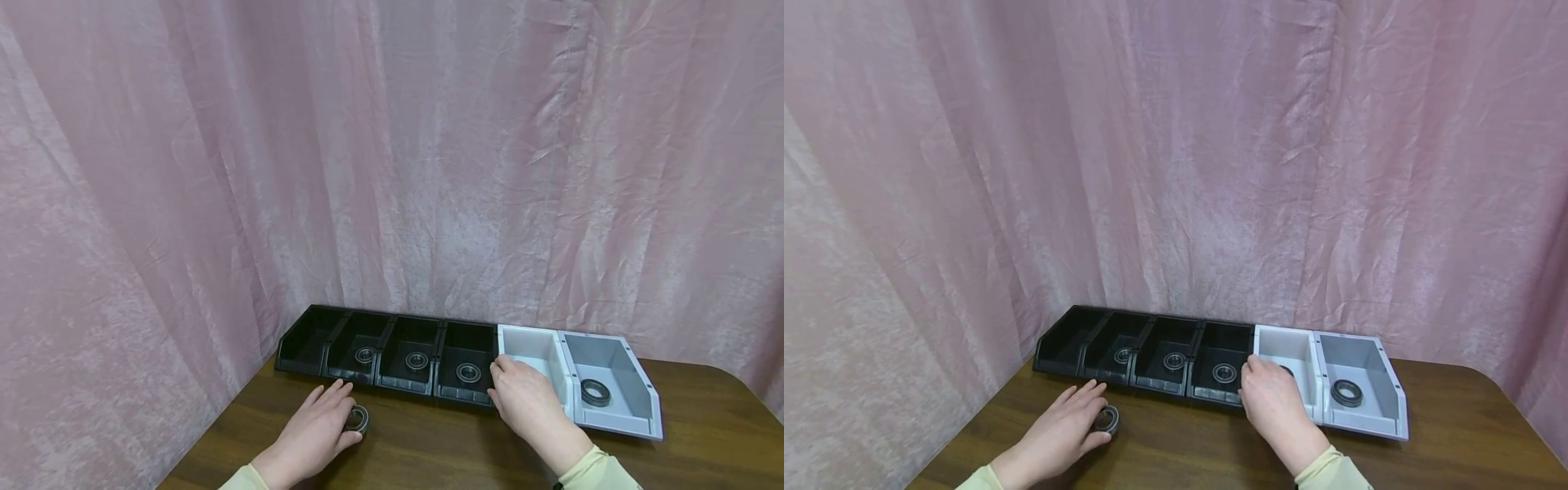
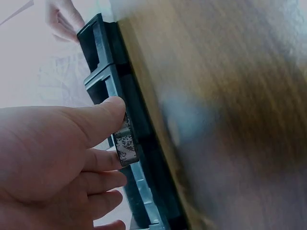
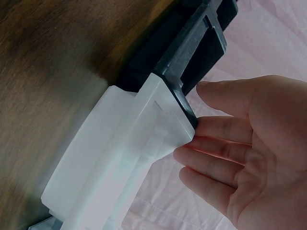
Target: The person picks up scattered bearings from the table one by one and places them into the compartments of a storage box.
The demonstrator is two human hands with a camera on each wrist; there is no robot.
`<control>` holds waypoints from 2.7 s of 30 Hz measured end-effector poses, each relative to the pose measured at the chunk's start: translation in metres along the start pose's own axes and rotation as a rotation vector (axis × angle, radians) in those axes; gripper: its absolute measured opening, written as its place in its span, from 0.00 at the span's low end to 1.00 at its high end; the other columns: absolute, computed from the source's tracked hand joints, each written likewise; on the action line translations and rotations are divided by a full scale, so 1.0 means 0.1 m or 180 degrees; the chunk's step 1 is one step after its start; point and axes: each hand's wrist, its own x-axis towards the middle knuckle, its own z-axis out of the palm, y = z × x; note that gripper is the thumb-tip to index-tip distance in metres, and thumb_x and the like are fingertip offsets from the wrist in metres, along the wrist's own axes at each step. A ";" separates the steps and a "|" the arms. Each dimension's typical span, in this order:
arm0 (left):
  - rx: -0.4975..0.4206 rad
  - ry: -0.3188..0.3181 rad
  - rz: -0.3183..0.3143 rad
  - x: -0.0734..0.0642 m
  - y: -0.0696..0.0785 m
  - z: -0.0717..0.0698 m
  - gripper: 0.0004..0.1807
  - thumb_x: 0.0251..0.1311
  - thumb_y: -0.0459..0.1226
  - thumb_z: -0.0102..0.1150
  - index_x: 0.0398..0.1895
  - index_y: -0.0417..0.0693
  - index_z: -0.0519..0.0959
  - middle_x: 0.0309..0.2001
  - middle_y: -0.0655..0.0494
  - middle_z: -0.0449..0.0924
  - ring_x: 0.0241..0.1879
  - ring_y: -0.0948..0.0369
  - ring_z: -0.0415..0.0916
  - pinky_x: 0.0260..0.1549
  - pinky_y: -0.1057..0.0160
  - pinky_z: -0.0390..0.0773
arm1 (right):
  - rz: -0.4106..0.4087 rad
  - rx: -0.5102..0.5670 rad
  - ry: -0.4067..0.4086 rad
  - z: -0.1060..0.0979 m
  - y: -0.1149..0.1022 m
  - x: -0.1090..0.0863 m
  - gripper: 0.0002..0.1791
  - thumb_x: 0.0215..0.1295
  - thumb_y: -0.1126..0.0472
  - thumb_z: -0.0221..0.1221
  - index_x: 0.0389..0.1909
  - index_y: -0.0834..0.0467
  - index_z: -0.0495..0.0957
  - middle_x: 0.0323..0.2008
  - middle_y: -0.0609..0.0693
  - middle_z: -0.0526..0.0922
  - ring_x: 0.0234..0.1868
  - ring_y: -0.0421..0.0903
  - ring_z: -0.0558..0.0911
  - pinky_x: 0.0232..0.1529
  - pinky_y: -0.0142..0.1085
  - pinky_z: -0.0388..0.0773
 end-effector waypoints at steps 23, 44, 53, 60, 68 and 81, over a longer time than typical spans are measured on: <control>0.0022 0.0195 -0.0101 0.07 -0.09 -0.25 0.28 0.70 0.47 0.76 0.61 0.34 0.83 0.73 0.34 0.77 0.77 0.37 0.69 0.75 0.31 0.66 | -0.0014 -0.0030 0.0020 0.00 0.01 0.00 0.20 0.56 0.59 0.83 0.43 0.66 0.87 0.36 0.55 0.81 0.34 0.53 0.85 0.36 0.47 0.86; 0.0126 0.0282 -0.0292 0.18 -0.29 -0.39 0.27 0.70 0.47 0.75 0.61 0.35 0.83 0.74 0.33 0.75 0.79 0.38 0.66 0.76 0.31 0.64 | 0.0025 -0.0015 -0.0053 -0.02 0.00 0.01 0.20 0.57 0.59 0.82 0.44 0.66 0.87 0.37 0.55 0.82 0.35 0.54 0.86 0.37 0.48 0.87; 0.0176 0.0296 -0.0332 0.23 -0.38 -0.45 0.27 0.71 0.48 0.74 0.62 0.36 0.83 0.75 0.33 0.74 0.79 0.37 0.66 0.75 0.29 0.64 | 0.0009 0.0002 -0.0011 -0.01 0.00 0.00 0.20 0.56 0.60 0.83 0.44 0.66 0.87 0.37 0.55 0.82 0.35 0.54 0.86 0.37 0.48 0.87; 0.0251 0.0322 -0.0360 0.28 -0.44 -0.50 0.28 0.72 0.47 0.73 0.63 0.35 0.82 0.75 0.32 0.73 0.79 0.37 0.66 0.76 0.30 0.63 | -0.0016 -0.0022 0.0023 0.00 0.01 -0.01 0.21 0.56 0.60 0.83 0.44 0.67 0.87 0.38 0.56 0.82 0.36 0.54 0.86 0.38 0.47 0.87; 0.0339 0.0428 -0.0381 0.40 -0.54 -0.53 0.28 0.72 0.48 0.73 0.61 0.34 0.82 0.74 0.31 0.74 0.78 0.36 0.67 0.76 0.30 0.63 | -0.0009 -0.0036 -0.0019 -0.01 0.00 0.00 0.21 0.57 0.60 0.82 0.45 0.67 0.88 0.39 0.56 0.83 0.36 0.54 0.86 0.39 0.48 0.87; 0.0452 0.0543 -0.0459 0.62 -0.76 -0.61 0.28 0.73 0.47 0.73 0.60 0.31 0.82 0.72 0.29 0.76 0.76 0.34 0.69 0.73 0.28 0.67 | -0.0015 -0.0035 -0.0024 -0.01 0.00 0.00 0.22 0.56 0.59 0.83 0.46 0.67 0.88 0.39 0.56 0.83 0.36 0.54 0.86 0.39 0.47 0.87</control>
